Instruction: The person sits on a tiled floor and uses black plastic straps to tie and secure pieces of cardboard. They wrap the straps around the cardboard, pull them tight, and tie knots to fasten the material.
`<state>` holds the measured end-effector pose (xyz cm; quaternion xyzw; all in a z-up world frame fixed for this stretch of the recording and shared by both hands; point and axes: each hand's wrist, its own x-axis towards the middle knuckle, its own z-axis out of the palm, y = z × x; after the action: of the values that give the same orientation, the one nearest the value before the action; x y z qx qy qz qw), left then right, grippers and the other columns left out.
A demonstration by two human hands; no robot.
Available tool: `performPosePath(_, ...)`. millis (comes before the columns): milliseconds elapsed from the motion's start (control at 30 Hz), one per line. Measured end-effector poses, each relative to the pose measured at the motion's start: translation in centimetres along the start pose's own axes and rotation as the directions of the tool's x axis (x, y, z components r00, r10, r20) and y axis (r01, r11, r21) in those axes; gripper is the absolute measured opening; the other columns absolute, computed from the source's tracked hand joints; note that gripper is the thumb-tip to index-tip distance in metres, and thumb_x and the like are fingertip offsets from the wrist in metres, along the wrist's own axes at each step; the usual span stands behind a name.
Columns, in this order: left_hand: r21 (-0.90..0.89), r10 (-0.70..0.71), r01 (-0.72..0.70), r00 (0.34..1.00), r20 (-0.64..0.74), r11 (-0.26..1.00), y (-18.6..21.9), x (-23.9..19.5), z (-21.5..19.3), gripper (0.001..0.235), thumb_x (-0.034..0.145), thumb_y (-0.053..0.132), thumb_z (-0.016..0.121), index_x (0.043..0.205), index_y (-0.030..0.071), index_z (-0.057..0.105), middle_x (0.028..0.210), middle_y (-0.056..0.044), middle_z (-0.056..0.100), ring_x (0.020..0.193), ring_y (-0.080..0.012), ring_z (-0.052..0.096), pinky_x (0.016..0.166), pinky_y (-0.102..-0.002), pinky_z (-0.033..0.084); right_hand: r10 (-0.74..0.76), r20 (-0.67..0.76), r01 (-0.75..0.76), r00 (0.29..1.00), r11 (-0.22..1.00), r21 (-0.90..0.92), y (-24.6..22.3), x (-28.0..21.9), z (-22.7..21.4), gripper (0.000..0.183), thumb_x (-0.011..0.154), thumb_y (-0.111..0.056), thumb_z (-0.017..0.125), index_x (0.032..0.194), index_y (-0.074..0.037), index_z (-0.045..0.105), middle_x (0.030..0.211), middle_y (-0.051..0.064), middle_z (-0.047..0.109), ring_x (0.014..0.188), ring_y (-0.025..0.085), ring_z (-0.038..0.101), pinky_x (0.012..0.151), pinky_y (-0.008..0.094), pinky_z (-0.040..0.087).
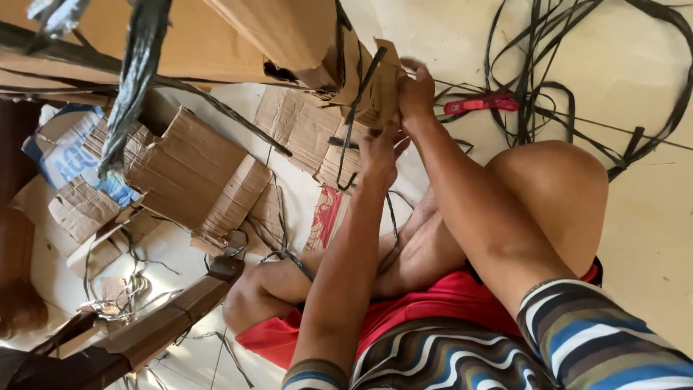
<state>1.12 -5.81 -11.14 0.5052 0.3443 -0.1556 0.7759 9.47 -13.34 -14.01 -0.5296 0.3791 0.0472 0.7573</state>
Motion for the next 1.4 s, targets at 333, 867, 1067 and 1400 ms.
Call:
performPosePath(333, 0.741, 0.487, -0.247, 0.865, -0.122, 0.625, -3.5, 4.5, -3.2, 0.013, 0.08, 0.001, 0.053, 0.07, 0.003, 0.062, 0.063, -0.011, 0.067, 0.054, -0.0212, 0.054, 0.048, -0.044, 0.042, -0.65, 0.322, 0.723, 0.689, 0.647, -0.243, 0.4, -2.7, 1.3, 0.053, 0.106, -0.046, 0.024, 0.099, -0.01, 0.063, 0.1, 0.01, 0.069, 0.095, 0.028, 0.064, 0.078, 0.043, 0.046)
performPosePath(867, 0.785, 0.554, -0.563, 0.752, 0.357, 0.257, 1.1, 8.2, -7.9, 0.002, 0.079, 0.013, 0.07, 0.078, 0.013, 0.069, 0.075, -0.001, 0.074, 0.067, -0.0158, 0.063, 0.06, -0.036, 0.048, -0.654, 0.385, 0.755, 0.651, 0.608, -0.244, 1.7, -2.0, 1.8, 0.078, 0.104, -0.065, 0.014, 0.143, -0.01, 0.054, 0.135, 0.015, 0.068, 0.132, 0.033, 0.059, 0.11, 0.055, 0.035)
performPosePath(1067, 0.733, 0.63, -0.67, 0.621, 0.465, 0.119, 1.7, 9.9, -8.8, 0.012, 0.079, 0.008, 0.066, 0.071, 0.015, 0.061, 0.069, -0.001, 0.07, 0.063, -0.0172, 0.057, 0.055, -0.037, 0.044, -0.709, 0.523, 0.867, 0.472, 0.483, -0.127, 0.3, -4.5, 0.7, 0.084, 0.106, -0.069, 0.011, 0.154, -0.004, 0.033, 0.148, 0.016, 0.048, 0.142, 0.034, 0.043, 0.122, 0.062, 0.018)
performPosePath(1400, 0.778, 0.594, -0.564, 0.737, 0.323, 0.276, 2.0, 8.7, -8.9, 0.01, 0.08, 0.016, 0.069, 0.085, 0.017, 0.06, 0.078, -0.004, 0.073, 0.073, -0.0212, 0.064, 0.062, -0.04, 0.049, -0.669, 0.678, 0.952, 0.305, 0.237, -0.195, 2.6, -1.2, -0.3, 0.111, 0.081, -0.056, 0.078, 0.155, 0.003, 0.02, 0.148, 0.027, 0.044, 0.135, 0.045, 0.045, 0.118, 0.057, 0.034)
